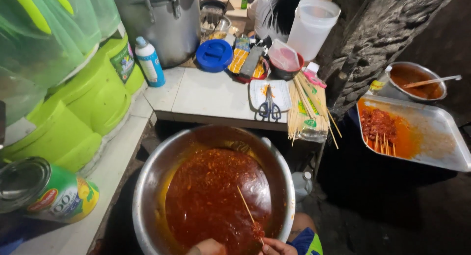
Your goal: Coating individual meat skewers in a large bowl of red chili sauce or marinade.
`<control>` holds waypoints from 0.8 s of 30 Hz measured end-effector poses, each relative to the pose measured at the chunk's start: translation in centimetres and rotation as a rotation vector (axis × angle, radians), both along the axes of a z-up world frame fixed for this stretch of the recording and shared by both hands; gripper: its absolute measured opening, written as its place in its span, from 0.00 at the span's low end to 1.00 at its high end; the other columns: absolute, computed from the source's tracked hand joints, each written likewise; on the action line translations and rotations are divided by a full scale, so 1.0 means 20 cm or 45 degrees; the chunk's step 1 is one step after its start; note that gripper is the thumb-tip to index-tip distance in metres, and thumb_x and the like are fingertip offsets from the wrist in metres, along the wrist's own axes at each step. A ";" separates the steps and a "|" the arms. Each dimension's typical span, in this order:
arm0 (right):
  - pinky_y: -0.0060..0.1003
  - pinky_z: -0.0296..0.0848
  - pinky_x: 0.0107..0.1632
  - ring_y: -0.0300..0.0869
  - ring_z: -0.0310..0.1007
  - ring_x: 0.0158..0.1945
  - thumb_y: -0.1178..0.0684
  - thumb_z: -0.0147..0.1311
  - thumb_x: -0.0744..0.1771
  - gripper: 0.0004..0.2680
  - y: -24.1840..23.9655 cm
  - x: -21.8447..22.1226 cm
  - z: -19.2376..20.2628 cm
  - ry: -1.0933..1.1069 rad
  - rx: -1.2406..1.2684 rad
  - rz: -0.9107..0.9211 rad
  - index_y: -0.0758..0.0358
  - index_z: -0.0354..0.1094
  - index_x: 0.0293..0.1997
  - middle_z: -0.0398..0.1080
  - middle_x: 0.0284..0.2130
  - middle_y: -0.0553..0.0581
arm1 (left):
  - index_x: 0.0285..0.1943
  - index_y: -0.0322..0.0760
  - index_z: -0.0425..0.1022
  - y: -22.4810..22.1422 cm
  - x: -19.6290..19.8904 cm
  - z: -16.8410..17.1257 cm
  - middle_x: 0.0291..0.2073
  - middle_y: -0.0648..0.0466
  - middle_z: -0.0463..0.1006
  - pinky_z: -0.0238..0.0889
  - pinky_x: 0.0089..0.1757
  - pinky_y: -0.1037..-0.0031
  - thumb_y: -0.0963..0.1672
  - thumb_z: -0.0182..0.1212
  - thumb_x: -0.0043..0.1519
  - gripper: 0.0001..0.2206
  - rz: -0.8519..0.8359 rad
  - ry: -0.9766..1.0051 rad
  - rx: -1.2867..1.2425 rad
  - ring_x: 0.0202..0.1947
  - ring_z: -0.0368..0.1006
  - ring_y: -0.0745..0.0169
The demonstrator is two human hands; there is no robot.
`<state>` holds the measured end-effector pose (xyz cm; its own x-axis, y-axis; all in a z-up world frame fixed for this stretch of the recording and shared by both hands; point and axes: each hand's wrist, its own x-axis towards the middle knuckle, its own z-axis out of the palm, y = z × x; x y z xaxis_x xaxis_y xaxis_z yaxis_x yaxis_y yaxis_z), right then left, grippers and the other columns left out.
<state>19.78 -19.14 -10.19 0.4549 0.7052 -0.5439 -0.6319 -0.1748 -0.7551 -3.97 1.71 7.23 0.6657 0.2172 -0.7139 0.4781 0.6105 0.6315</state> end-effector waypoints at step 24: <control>0.29 0.51 0.18 0.38 0.56 0.15 0.64 0.54 0.68 0.10 0.09 -0.24 0.80 -0.099 -0.440 0.429 0.74 0.78 0.54 0.74 0.22 0.64 | 0.65 0.31 0.71 0.22 0.24 -0.74 0.51 0.43 0.75 0.68 0.49 0.72 0.32 0.58 0.58 0.24 1.396 -0.377 -0.493 0.49 0.73 0.53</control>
<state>14.88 -17.43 5.86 0.2810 0.6043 -0.7456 -0.4409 -0.6087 -0.6596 0.82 6.17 -7.61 0.4101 0.5758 -0.7073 -0.5480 0.7755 0.3136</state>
